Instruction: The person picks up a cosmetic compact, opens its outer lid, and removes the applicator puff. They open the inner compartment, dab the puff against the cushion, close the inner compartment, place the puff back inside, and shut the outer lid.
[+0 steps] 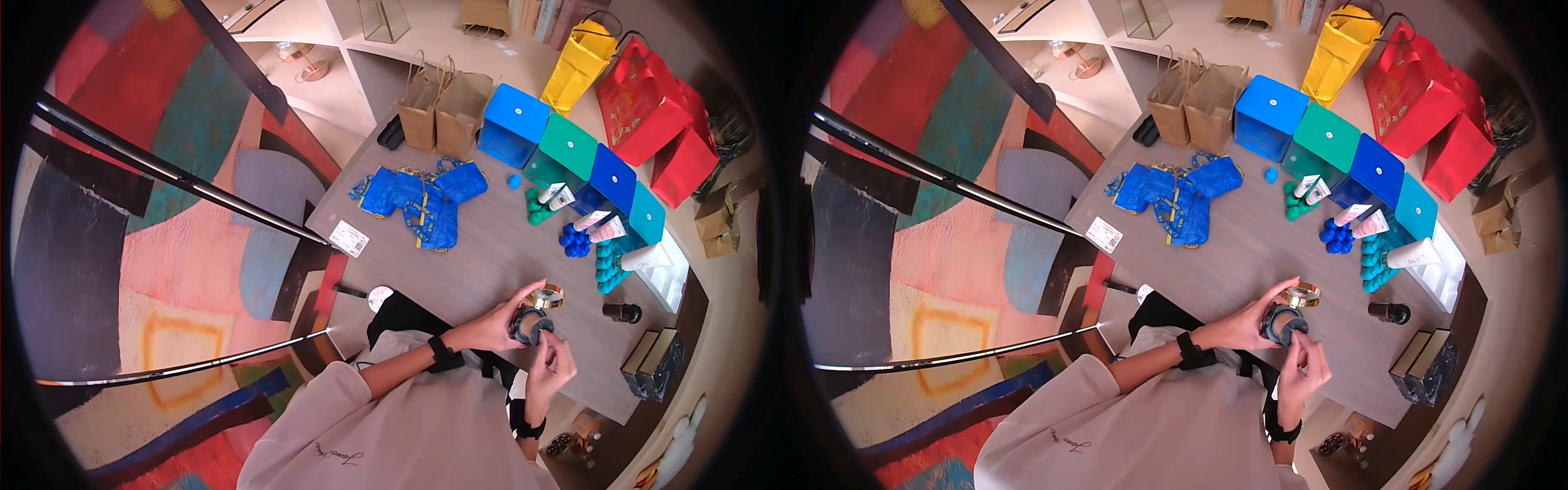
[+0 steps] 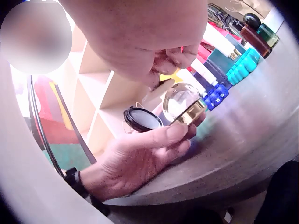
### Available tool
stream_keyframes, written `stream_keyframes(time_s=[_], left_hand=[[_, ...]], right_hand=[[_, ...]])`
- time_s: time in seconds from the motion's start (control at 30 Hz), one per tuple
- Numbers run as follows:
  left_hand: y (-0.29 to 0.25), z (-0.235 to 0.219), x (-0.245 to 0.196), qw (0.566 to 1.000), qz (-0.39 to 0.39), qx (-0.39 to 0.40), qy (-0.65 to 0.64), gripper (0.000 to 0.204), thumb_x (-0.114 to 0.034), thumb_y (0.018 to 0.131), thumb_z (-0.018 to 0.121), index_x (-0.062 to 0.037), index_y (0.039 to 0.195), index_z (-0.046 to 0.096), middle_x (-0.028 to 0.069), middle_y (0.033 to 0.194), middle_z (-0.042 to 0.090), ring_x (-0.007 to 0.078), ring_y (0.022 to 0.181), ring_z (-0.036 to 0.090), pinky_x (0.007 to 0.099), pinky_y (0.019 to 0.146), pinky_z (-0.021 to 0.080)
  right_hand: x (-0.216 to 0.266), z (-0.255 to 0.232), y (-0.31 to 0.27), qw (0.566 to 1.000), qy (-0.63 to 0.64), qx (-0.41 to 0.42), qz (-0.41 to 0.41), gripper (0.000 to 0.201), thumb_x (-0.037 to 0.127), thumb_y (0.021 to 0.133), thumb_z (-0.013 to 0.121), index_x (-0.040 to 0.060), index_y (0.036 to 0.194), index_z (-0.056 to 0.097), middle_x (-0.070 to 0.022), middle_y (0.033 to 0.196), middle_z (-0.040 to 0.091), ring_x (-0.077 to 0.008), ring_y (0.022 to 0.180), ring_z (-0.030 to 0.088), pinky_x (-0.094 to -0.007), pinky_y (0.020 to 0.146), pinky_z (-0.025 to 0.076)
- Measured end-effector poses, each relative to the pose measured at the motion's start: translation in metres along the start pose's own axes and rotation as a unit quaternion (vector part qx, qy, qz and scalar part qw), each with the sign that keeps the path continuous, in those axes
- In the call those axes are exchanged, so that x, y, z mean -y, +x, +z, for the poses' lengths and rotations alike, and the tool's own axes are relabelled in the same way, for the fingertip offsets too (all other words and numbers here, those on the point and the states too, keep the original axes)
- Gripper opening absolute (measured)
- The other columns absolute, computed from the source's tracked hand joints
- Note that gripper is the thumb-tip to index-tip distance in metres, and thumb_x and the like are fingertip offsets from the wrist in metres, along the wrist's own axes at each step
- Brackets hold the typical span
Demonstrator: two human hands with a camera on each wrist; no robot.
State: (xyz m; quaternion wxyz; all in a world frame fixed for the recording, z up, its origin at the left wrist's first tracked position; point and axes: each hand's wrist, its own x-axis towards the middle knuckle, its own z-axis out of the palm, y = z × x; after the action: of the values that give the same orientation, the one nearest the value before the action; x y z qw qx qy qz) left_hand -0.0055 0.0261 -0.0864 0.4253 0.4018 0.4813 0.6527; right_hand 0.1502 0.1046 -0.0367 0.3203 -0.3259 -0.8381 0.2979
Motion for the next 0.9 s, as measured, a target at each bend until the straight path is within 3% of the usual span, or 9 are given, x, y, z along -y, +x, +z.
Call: stream_keyframes(time_s=[0.03, 0.1, 0.17, 0.33, 0.43, 0.5, 0.63, 0.77, 0.9], left_hand=[[0.000, -0.001, 0.000, 1.000, 0.023, -0.008, 0.012, 0.120, -0.002, 0.084, 0.088, -0.0132, 0.175, 0.009, 0.0086, 0.121, 0.064, 0.0191, 0.110, 0.062, 0.0365, 0.103, 0.050], [0.001, -0.002, 0.000, 1.000, 0.011, -0.002, 0.015, 0.120, -0.001, 0.084, 0.087, -0.0131, 0.175, 0.009, 0.0084, 0.120, 0.064, 0.0187, 0.109, 0.062, 0.0361, 0.102, 0.050], [0.006, -0.002, -0.002, 1.000, 0.005, 0.002, 0.018, 0.119, 0.000, 0.084, 0.086, -0.0129, 0.175, 0.009, 0.0082, 0.119, 0.064, 0.0183, 0.108, 0.061, 0.0358, 0.102, 0.050], [0.002, -0.002, -0.002, 1.000, 0.013, 0.002, 0.016, 0.119, 0.002, 0.084, 0.085, -0.0137, 0.175, 0.010, 0.0081, 0.119, 0.063, 0.0173, 0.108, 0.061, 0.0355, 0.101, 0.050], [0.002, -0.001, -0.003, 0.999, -0.017, 0.026, -0.014, 0.120, 0.001, 0.084, 0.086, -0.0133, 0.175, 0.009, 0.0084, 0.120, 0.063, 0.0170, 0.108, 0.061, 0.0353, 0.102, 0.049], [0.000, -0.002, -0.002, 1.000, -0.017, 0.017, 0.005, 0.120, 0.000, 0.084, 0.086, -0.0137, 0.175, 0.009, 0.0089, 0.122, 0.064, 0.0176, 0.109, 0.062, 0.0360, 0.102, 0.049], [0.000, 0.000, -0.003, 1.000, -0.016, 0.021, -0.006, 0.120, -0.001, 0.085, 0.086, -0.0158, 0.175, 0.009, 0.0100, 0.125, 0.064, 0.0186, 0.110, 0.062, 0.0361, 0.103, 0.049], [-0.001, -0.001, -0.005, 1.000, -0.007, 0.003, 0.008, 0.121, -0.002, 0.085, 0.087, -0.0151, 0.175, 0.008, 0.0097, 0.125, 0.063, 0.0193, 0.114, 0.062, 0.0366, 0.104, 0.049], [0.006, -0.003, 0.000, 1.000, -0.014, 0.013, 0.015, 0.124, -0.002, 0.083, 0.089, -0.0142, 0.175, 0.006, 0.0096, 0.127, 0.063, 0.0208, 0.117, 0.062, 0.0376, 0.106, 0.049]], right_hand=[[0.001, 0.000, -0.001, 0.999, -0.001, -0.036, 0.015, 0.010, -0.007, 0.090, 0.078, -0.0022, 0.099, 0.079, -0.0072, 0.067, 0.052, -0.0130, 0.055, 0.043, -0.0319, 0.051, 0.034], [-0.005, 0.008, 0.000, 1.000, 0.008, -0.029, 0.002, 0.010, -0.007, 0.090, 0.078, -0.0021, 0.099, 0.079, -0.0064, 0.068, 0.054, -0.0119, 0.055, 0.042, -0.0310, 0.051, 0.032], [-0.005, 0.008, 0.005, 1.000, -0.002, 0.024, 0.002, 0.010, -0.007, 0.090, 0.078, -0.0022, 0.099, 0.079, -0.0052, 0.069, 0.055, -0.0112, 0.055, 0.042, -0.0311, 0.051, 0.031], [0.002, 0.003, 0.003, 1.000, 0.001, -0.021, 0.021, 0.010, -0.007, 0.091, 0.076, -0.0012, 0.099, 0.078, -0.0053, 0.069, 0.053, -0.0116, 0.058, 0.043, -0.0310, 0.054, 0.033], [-0.009, 0.008, 0.006, 0.999, 0.009, 0.027, -0.014, 0.010, -0.008, 0.092, 0.075, -0.0025, 0.099, 0.078, -0.0054, 0.070, 0.051, -0.0117, 0.058, 0.042, -0.0313, 0.054, 0.032], [0.006, 0.000, 0.002, 0.999, 0.002, -0.042, -0.005, 0.013, -0.009, 0.089, 0.078, -0.0002, 0.099, 0.080, -0.0054, 0.070, 0.051, -0.0123, 0.056, 0.043, -0.0311, 0.051, 0.033], [-0.009, 0.015, 0.004, 0.999, 0.027, 0.020, -0.030, 0.015, -0.008, 0.089, 0.078, 0.0007, 0.101, 0.081, -0.0064, 0.072, 0.052, -0.0140, 0.059, 0.047, -0.0306, 0.052, 0.036], [0.004, 0.000, 0.000, 1.000, 0.004, -0.029, -0.005, 0.014, -0.008, 0.089, 0.078, 0.0000, 0.100, 0.080, -0.0077, 0.077, 0.056, -0.0166, 0.060, 0.052, -0.0309, 0.055, 0.042], [-0.009, 0.007, 0.003, 1.000, 0.026, 0.005, 0.000, 0.014, -0.008, 0.089, 0.077, 0.0004, 0.099, 0.080, -0.0078, 0.076, 0.056, -0.0159, 0.062, 0.053, -0.0305, 0.059, 0.044]])
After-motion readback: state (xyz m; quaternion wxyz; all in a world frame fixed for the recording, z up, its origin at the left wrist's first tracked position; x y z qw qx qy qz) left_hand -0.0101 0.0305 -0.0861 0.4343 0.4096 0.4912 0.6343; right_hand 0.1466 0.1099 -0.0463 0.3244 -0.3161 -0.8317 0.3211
